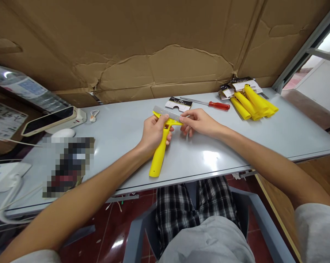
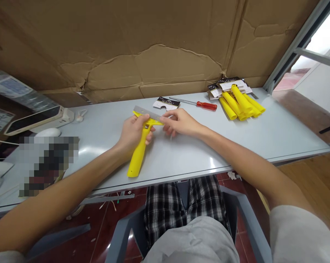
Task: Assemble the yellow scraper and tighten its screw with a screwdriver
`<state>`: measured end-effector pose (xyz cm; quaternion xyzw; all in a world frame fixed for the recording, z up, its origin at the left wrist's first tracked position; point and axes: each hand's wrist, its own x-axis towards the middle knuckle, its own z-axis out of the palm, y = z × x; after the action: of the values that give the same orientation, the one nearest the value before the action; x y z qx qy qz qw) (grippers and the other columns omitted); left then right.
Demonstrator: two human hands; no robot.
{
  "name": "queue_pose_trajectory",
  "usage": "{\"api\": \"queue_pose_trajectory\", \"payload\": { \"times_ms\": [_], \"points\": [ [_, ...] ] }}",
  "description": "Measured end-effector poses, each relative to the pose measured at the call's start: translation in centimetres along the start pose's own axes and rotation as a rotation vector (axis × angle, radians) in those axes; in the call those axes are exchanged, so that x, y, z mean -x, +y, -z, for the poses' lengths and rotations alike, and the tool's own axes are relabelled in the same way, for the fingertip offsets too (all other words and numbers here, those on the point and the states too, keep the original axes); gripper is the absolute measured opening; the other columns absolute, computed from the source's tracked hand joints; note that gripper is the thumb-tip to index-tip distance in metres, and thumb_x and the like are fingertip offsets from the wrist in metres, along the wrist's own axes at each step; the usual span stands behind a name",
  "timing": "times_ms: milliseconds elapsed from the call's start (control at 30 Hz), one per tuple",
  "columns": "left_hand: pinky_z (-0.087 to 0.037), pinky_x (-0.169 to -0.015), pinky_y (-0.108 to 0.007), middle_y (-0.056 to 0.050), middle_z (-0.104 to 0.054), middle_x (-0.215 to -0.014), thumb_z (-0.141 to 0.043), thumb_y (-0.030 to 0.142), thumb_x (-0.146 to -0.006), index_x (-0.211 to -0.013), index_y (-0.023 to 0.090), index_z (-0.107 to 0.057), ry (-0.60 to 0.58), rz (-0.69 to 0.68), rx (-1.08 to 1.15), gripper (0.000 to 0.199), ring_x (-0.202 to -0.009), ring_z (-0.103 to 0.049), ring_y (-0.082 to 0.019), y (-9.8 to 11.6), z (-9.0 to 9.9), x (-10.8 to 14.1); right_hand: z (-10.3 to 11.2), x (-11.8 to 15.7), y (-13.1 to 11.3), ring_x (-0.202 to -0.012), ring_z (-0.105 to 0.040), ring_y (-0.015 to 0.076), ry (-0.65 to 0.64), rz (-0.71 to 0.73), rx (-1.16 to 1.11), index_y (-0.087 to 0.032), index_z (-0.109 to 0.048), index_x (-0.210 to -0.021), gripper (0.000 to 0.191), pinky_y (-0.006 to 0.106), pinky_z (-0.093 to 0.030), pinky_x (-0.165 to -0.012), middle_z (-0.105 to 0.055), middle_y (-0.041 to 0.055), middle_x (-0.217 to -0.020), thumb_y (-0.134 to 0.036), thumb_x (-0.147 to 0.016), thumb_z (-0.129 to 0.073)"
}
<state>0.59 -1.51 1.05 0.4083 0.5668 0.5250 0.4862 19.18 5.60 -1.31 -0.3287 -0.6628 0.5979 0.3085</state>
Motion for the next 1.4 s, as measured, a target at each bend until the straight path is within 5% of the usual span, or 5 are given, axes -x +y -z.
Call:
{"api": "queue_pose_trajectory", "payload": {
  "times_ms": [133, 333, 800, 1033, 1400],
  "points": [
    [-0.042, -0.033, -0.019, 0.001, -0.066, -0.064, -0.07, 0.034, -0.099, -0.091, 0.021, -0.058, -0.011, 0.009, 0.006, 0.02, -0.036, -0.052, -0.01, -0.2, 0.0, -0.1, 0.1, 0.0, -0.1, -0.053, -0.07, 0.0109, -0.043, -0.02, 0.03, -0.014, -0.07, -0.079, 0.042, 0.019, -0.05, -0.043, -0.077, 0.0048, -0.072, -0.045, -0.104, -0.084],
    [-0.041, -0.031, -0.021, 0.002, -0.066, -0.063, -0.061, 0.029, -0.104, -0.092, 0.021, -0.057, -0.006, 0.018, 0.002, 0.015, -0.036, -0.053, -0.011, -0.2, -0.2, 0.0, -0.1, 0.5, -0.8, -0.047, -0.059, 0.0074, -0.022, 0.018, 0.012, -0.015, -0.066, -0.071, 0.045, 0.017, -0.044, -0.042, -0.068, 0.0002, -0.057, -0.044, -0.098, -0.09],
    [-0.044, -0.032, -0.022, -0.002, -0.067, -0.061, -0.067, 0.037, -0.101, -0.083, 0.02, -0.06, 0.019, 0.018, -0.026, 0.025, -0.037, -0.056, -0.013, -0.6, 0.4, -0.8, -0.5, 0.4, -0.5, -0.046, -0.062, 0.0084, 0.026, 0.004, 0.025, -0.016, -0.066, -0.072, 0.041, 0.017, -0.045, -0.04, -0.064, -0.0026, -0.057, -0.038, -0.099, -0.089],
    [-0.044, -0.033, -0.022, 0.002, -0.067, -0.061, -0.059, 0.034, -0.109, -0.085, 0.021, -0.057, 0.005, 0.006, -0.084, 0.027, -0.037, -0.056, -0.012, -0.4, 0.4, -0.5, -0.9, 0.4, -1.4, -0.046, -0.067, 0.0093, 0.061, -0.134, -0.034, -0.015, -0.069, -0.081, 0.034, 0.018, -0.044, -0.038, -0.071, 0.0003, -0.067, -0.021, -0.114, -0.062],
    [-0.044, -0.033, -0.021, 0.001, -0.066, -0.061, -0.056, 0.033, -0.109, -0.083, 0.022, -0.056, -0.001, 0.014, -0.114, 0.028, -0.036, -0.057, -0.012, 0.0, -0.3, 0.3, -0.7, 0.4, -0.8, -0.045, -0.065, 0.0089, 0.048, -0.013, 0.033, -0.015, -0.068, -0.075, 0.031, 0.017, -0.045, -0.04, -0.072, -0.0002, -0.063, -0.007, -0.104, -0.061]
  ]
}}
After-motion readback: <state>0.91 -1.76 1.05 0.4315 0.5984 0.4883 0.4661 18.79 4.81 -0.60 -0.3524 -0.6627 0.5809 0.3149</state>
